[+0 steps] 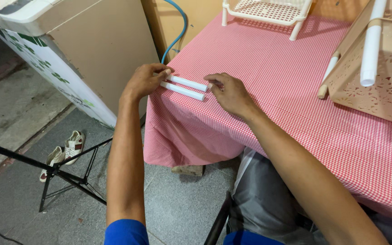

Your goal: The person handles several white plastic rods, inspecting them and placing them on a table. The person then picks up a beige plastic basket with rods already inserted and adjusts its position on the table.

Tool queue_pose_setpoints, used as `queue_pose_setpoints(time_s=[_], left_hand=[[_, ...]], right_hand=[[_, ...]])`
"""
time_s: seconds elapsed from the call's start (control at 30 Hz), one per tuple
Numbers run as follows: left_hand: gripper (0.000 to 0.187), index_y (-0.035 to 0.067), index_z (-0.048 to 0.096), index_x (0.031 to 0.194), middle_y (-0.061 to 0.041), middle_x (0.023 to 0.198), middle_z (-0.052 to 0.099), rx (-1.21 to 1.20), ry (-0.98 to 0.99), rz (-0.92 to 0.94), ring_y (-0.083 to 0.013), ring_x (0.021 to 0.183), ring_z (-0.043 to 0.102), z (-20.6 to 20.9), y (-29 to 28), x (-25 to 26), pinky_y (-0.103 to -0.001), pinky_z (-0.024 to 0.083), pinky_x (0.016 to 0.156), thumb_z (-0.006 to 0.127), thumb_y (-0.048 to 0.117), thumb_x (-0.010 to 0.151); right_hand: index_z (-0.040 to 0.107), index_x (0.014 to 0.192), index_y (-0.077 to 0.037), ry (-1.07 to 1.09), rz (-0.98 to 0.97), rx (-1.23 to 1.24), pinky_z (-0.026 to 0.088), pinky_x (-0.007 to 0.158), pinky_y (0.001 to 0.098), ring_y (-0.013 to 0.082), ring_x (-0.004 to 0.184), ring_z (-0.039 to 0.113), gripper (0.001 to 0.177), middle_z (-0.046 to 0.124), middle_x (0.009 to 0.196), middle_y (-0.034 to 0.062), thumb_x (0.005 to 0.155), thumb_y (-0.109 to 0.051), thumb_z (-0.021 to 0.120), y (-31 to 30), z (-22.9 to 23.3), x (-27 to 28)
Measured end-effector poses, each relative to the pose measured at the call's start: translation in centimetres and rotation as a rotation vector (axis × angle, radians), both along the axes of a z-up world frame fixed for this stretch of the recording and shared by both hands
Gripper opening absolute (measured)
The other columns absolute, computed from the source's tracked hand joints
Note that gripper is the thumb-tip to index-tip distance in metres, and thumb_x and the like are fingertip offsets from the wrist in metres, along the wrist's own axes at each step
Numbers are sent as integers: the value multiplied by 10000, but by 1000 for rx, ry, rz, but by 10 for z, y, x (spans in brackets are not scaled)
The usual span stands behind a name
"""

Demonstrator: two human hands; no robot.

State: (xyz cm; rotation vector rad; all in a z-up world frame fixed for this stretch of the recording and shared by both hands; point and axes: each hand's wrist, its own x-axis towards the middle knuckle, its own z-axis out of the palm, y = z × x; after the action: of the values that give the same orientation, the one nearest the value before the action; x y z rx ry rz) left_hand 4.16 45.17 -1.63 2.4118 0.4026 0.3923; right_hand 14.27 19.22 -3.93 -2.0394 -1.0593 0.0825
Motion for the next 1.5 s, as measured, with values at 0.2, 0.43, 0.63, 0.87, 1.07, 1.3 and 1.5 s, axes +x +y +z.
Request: queue_pose_setpoints(time_s=[0.2,0.43,0.63,0.87,1.07,1.3,1.5], left_hand=[[351,156,707,1289,-140,1229,711,57,-62,7,-283,1134,683,3,-4,1,-419,518,991,641,324,988],[636,134,442,1549,-185,1617,389,380,-346,-14,-389,1494,338,17,-14,14,-518,277,1193,683,385,1017],[663,119,377,1596,-186,1660,363,409,-462,-78,-403,1538,319,47,-48,8,-533,280,1225,668,369,1055],[636,107,415,1581,-194,1658,374,432,-570,-235,-405,1508,359,85,-139,0,-516,316,1226,717,302,1056],[611,107,444,1585,-189,1675,364,586,-736,-444,-389,1564,327,124,-234,-16,-527,296,1264,742,274,1079],[570,152,437,1594,-140,1692,349,550,-855,-680,-321,1593,320,130,-361,-12,-489,268,1321,682,358,1122],[598,142,403,1572,-121,1664,343,552,-802,-816,-290,1561,302,120,-459,20,-474,210,1298,597,414,1076]], right_hand=[[578,1394,-91,-76,-13,-10,506,1099,398,289,1286,595,401,541,1460,155,1002,-174,552,-7,12,-7],[427,1528,-95,-475,-95,-73,210,1251,513,342,1530,226,555,295,1634,183,1027,-273,590,-14,41,-13],[408,1550,-75,-639,-124,-11,160,1270,550,369,1555,185,610,253,1660,208,1017,-271,631,-35,68,-28],[373,1619,-122,-809,-177,67,153,1334,542,339,1607,150,666,222,1707,159,1046,-280,674,-104,94,-76],[361,1641,-159,-928,-355,42,109,1381,534,307,1633,146,666,212,1731,120,1095,-295,717,-193,111,-107],[442,1602,-108,-933,-656,-48,139,1351,555,312,1614,228,644,302,1708,142,1074,-275,770,-324,115,-125],[455,1588,-61,-922,-805,-189,187,1320,559,354,1600,256,683,341,1691,178,974,-176,728,-411,117,-138]])
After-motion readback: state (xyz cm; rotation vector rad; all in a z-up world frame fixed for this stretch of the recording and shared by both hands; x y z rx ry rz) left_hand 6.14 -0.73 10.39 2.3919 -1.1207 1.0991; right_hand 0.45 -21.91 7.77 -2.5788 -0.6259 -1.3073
